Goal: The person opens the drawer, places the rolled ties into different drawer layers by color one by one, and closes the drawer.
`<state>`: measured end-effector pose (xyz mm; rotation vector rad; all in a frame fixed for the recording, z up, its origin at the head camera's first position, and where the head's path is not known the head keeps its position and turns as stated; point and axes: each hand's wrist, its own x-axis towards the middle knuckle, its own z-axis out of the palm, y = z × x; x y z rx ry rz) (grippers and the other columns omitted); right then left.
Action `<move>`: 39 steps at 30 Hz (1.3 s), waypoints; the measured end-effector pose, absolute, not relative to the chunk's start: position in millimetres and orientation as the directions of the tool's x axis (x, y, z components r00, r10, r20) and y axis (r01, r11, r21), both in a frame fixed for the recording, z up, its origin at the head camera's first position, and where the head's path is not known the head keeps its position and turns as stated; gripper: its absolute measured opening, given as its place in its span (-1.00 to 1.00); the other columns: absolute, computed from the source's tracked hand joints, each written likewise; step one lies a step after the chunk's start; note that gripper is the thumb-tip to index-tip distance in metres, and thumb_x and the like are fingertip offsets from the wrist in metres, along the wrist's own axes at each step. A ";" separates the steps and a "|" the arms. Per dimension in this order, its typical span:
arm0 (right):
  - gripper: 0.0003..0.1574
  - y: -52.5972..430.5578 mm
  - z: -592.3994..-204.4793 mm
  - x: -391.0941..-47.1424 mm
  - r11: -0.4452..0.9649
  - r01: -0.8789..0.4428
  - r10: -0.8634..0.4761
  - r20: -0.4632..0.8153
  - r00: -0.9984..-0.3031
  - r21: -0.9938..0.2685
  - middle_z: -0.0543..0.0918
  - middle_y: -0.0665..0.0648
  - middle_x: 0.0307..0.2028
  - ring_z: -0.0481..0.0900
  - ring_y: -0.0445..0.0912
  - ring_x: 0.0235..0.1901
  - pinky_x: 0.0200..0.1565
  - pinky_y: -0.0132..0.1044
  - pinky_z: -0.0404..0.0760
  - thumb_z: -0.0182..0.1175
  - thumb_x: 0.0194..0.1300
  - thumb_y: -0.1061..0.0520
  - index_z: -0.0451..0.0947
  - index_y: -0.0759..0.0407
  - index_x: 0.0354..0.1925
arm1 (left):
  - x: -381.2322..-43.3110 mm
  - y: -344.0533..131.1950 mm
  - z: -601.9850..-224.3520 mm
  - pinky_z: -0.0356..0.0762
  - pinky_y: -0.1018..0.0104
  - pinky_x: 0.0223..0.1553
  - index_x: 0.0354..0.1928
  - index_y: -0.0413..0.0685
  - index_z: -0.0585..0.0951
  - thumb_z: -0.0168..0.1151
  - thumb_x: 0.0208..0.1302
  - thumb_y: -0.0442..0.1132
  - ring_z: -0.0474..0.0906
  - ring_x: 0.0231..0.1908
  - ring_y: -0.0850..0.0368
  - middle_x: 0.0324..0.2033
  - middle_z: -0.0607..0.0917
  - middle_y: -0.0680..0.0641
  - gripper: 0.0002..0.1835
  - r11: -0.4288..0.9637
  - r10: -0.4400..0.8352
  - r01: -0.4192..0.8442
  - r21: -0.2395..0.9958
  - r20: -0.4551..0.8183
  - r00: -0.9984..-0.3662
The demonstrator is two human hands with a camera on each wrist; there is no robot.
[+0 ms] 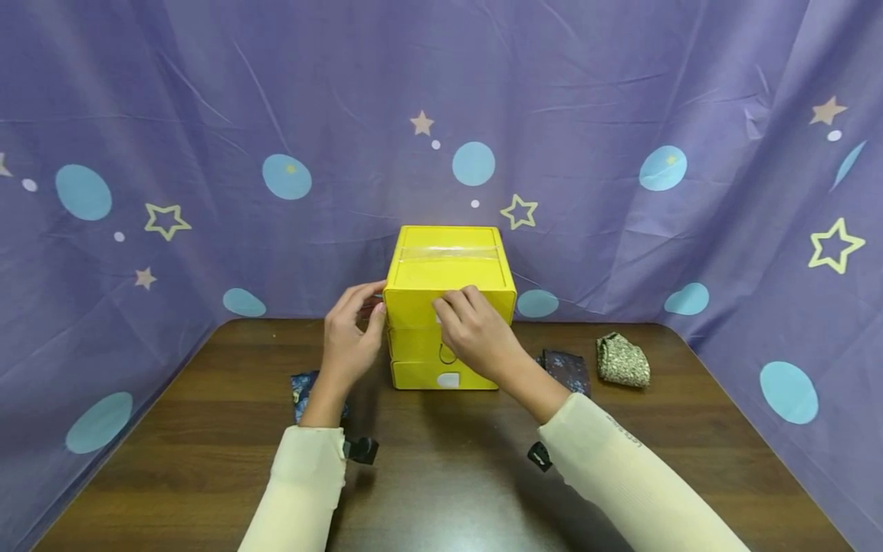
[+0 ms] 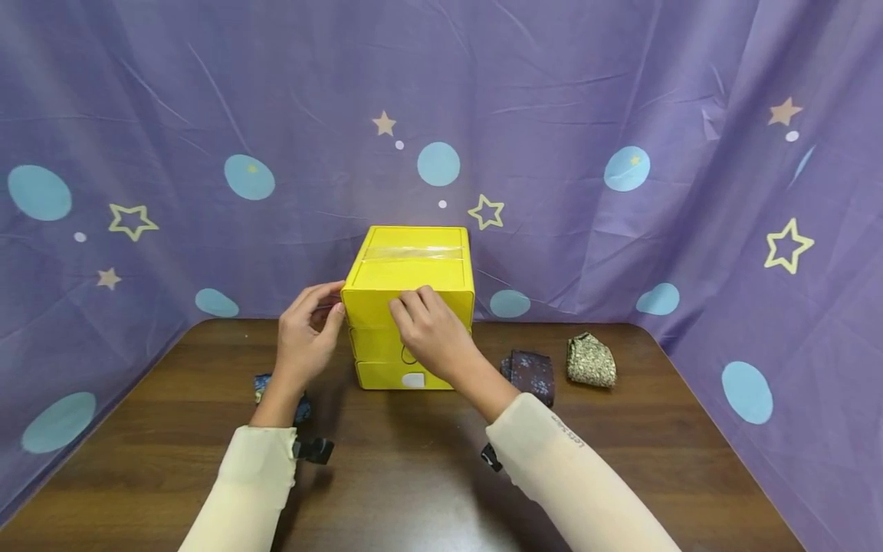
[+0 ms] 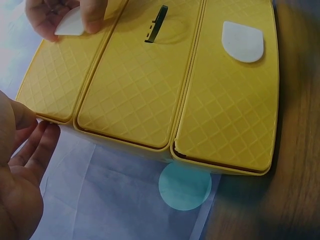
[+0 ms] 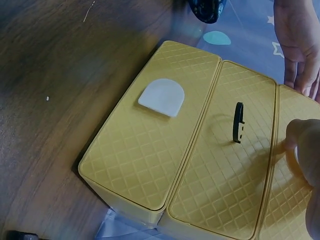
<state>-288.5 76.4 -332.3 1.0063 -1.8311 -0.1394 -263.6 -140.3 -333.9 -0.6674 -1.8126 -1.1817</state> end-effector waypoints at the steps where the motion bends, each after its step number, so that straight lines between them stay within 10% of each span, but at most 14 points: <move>1: -0.74 76.3 -332.8 -288.3 0.644 -0.576 -0.688 0.710 -0.150 0.502 0.66 0.24 -0.18 0.56 0.07 -0.21 -0.13 -0.18 0.59 0.24 0.29 0.24 0.61 0.34 -0.06 | -262.9 -140.2 -333.8 0.72 -0.04 -0.14 0.04 -0.53 0.63 0.18 0.23 -0.74 0.67 -0.17 -0.25 -0.08 0.65 -0.41 -0.66 0.411 -0.014 0.789 0.457 0.868 -0.496; 16: -0.74 77.1 -335.3 -285.6 0.631 -0.621 -0.671 0.728 -0.136 0.465 0.63 0.23 -0.19 0.54 0.07 -0.22 -0.13 -0.16 0.57 0.23 0.28 0.26 0.60 0.34 -0.06 | -287.5 -150.5 -355.0 0.71 -0.04 -0.15 0.08 -0.45 0.65 0.20 0.23 -0.71 0.68 -0.16 -0.22 -0.05 0.67 -0.36 -0.63 0.424 -0.019 0.781 0.458 0.867 -0.498; 27: -0.71 79.1 -335.5 -283.1 0.622 -0.621 -0.679 0.724 -0.122 0.478 0.64 0.24 -0.19 0.55 0.08 -0.21 -0.13 -0.16 0.59 0.24 0.25 0.26 0.61 0.35 -0.06 | -289.0 -153.8 -356.3 0.68 0.39 -0.06 0.14 -0.27 0.68 0.23 0.31 -0.60 0.68 -0.13 -0.12 -0.01 0.69 -0.21 -0.62 0.408 0.000 0.787 0.462 0.862 -0.507; 39: -0.71 80.3 -333.0 -277.1 0.608 -0.593 -0.706 0.701 -0.098 0.529 0.66 0.23 -0.20 0.56 0.06 -0.22 -0.16 -0.18 0.59 0.27 0.24 0.23 0.62 0.34 -0.07 | -289.1 -154.8 -356.4 0.71 0.28 -0.07 0.15 -0.28 0.67 0.22 0.30 -0.61 0.68 -0.13 -0.10 -0.01 0.68 -0.22 -0.61 0.423 0.007 0.783 0.456 0.862 -0.506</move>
